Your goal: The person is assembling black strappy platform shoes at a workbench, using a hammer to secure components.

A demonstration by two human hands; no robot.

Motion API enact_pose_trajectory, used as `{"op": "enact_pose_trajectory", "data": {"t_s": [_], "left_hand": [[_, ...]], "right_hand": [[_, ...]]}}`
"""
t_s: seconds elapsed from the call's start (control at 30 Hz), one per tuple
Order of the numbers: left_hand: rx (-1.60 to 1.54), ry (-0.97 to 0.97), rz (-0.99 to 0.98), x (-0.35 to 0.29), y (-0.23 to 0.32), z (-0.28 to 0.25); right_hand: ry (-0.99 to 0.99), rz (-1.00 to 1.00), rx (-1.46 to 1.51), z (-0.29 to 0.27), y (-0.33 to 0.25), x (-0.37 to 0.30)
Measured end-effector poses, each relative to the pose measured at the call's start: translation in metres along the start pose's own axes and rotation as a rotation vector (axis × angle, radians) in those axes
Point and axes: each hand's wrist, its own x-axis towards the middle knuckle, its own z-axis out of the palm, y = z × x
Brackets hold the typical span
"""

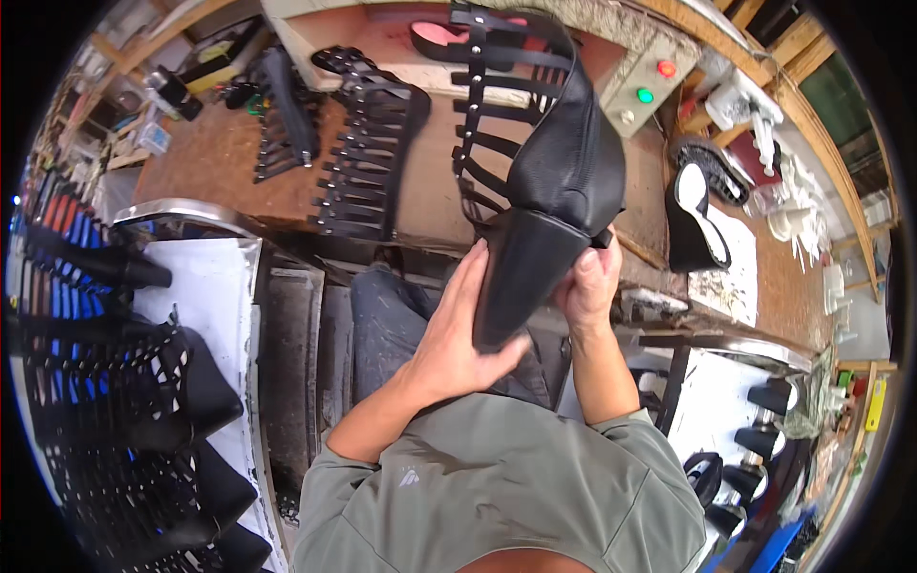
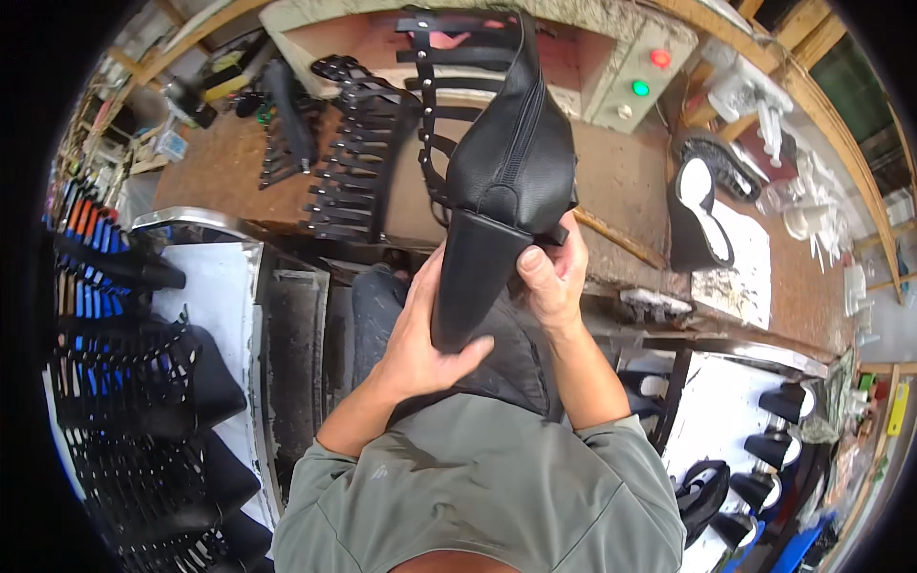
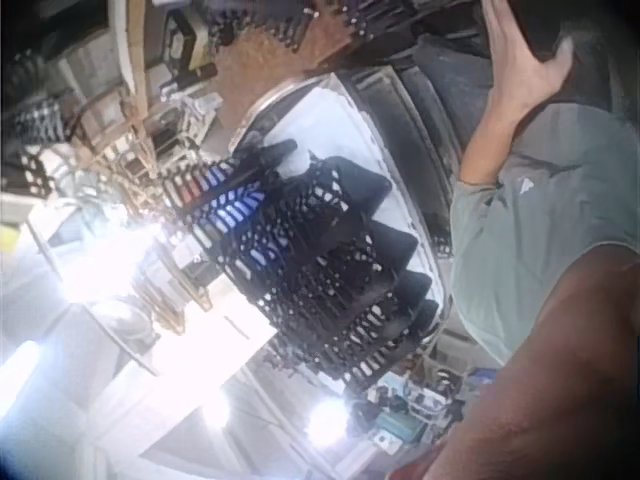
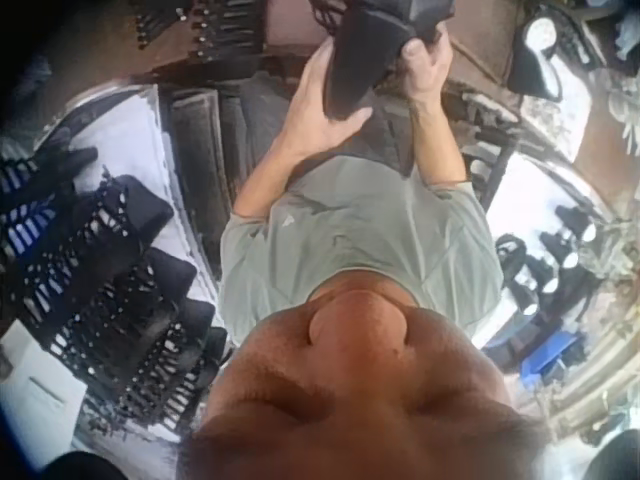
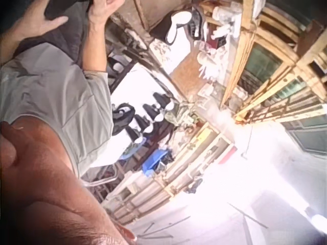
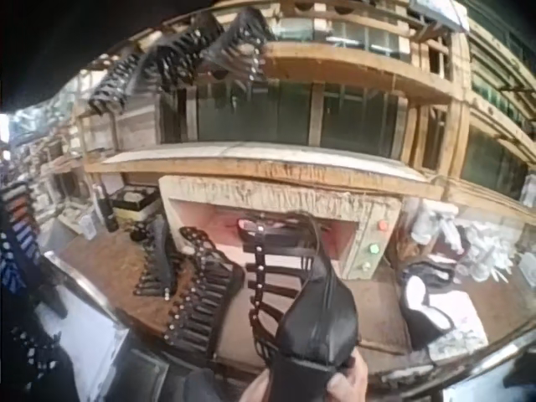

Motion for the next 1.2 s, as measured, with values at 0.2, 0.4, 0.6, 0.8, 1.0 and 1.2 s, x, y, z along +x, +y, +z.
{"op": "enact_pose_trajectory", "data": {"t_s": [0.2,0.4,0.6,0.8,1.0,1.2], "left_hand": [[-0.08,0.067,-0.063,0.018,0.032,-0.003],[0.1,0.114,0.041,0.029,0.039,0.002],[0.04,0.111,0.015,0.029,0.047,0.017],[0.046,0.15,0.053,0.025,0.05,0.026],[-0.19,0.205,-0.151,0.001,0.052,0.012],[0.327,0.282,-0.191,0.0,0.064,-0.025]], "right_hand": [[-0.183,0.117,-0.126,-0.016,-0.02,-0.019],[-0.059,-0.079,-0.065,0.008,-0.068,0.004],[0.114,-0.018,0.157,0.015,-0.078,-0.003],[0.193,-0.087,0.184,0.019,-0.077,-0.008],[-0.161,-0.14,-0.368,0.015,-0.072,-0.001],[-0.005,-0.62,-0.71,-0.003,-0.021,-0.027]]}}
